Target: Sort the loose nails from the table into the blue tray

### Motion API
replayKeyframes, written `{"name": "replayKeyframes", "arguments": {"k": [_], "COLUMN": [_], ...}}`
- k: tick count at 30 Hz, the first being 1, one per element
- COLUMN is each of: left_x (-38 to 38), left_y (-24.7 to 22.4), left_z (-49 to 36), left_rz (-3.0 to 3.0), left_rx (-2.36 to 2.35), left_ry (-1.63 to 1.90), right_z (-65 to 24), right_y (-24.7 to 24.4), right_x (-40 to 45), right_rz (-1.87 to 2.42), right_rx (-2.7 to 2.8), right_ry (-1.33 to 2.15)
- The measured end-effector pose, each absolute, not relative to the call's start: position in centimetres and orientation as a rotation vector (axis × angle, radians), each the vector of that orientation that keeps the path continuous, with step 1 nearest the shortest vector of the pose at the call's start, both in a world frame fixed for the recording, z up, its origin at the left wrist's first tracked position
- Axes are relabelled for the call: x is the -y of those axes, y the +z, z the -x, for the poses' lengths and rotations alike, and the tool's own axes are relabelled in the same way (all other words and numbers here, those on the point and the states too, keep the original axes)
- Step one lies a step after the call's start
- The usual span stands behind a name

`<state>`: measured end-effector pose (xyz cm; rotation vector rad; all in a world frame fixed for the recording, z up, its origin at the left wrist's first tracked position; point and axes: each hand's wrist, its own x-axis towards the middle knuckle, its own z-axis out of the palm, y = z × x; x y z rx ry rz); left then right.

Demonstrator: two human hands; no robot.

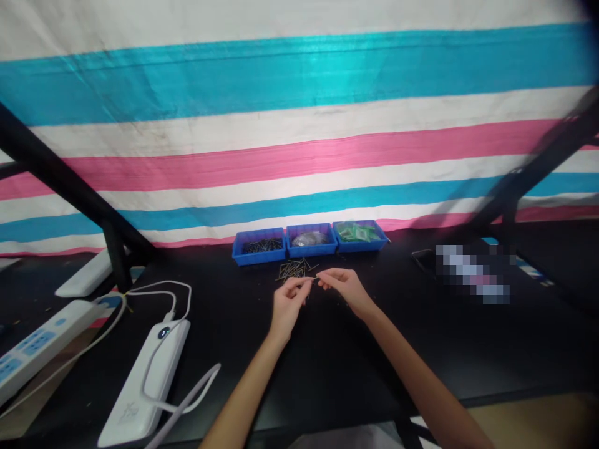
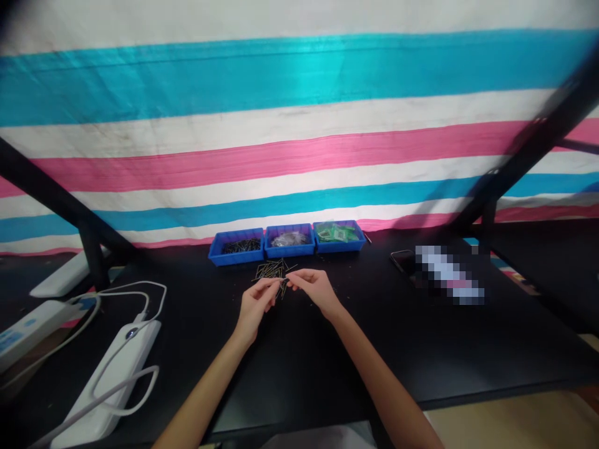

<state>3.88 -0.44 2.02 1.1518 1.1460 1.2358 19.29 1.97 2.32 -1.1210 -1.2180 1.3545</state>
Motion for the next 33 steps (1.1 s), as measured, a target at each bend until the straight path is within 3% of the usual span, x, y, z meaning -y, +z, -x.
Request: {"name": "replayKeyframes", "arguments": {"k": [6, 16, 20, 25, 27, 33], "left_x": [-0.2, -1.1, -0.9, -0.6, -0.5, -0.7], "left_y": [2.2, 2.0, 2.2, 2.6, 2.7, 2.6], "left_z": [-2.7, -1.2, -1.4, -1.9, -2.0, -1.9], "left_rz": [-1.011, -0.936, -0.94, -0.971, -0.972, -0.963], "left_rx": [-1.215, -1.215, -1.19, -1.152, -1.154, -1.185], "left_ry": [1.441, 1.495, 1.473, 1.441, 1.426, 1.41], "right_z": [-17.7, -13.9, -19.8, -31.3, -34.6, -37.2], "right_y": [2.3, 5.0, 4.2, 2.0, 1.2, -0.1], "right_x": [-4.3, -8.8, -9.1, -9.3, -9.5, -11.2], "right_rz": [1.134, 0.865, 1.117, 1.637, 1.899, 2.022], "right_rx": [1.237, 1.464, 1.448, 0.94, 1.134, 1.417], "right_ry": [1.287, 1.274, 0.885, 0.114, 0.02, 0.074]}}
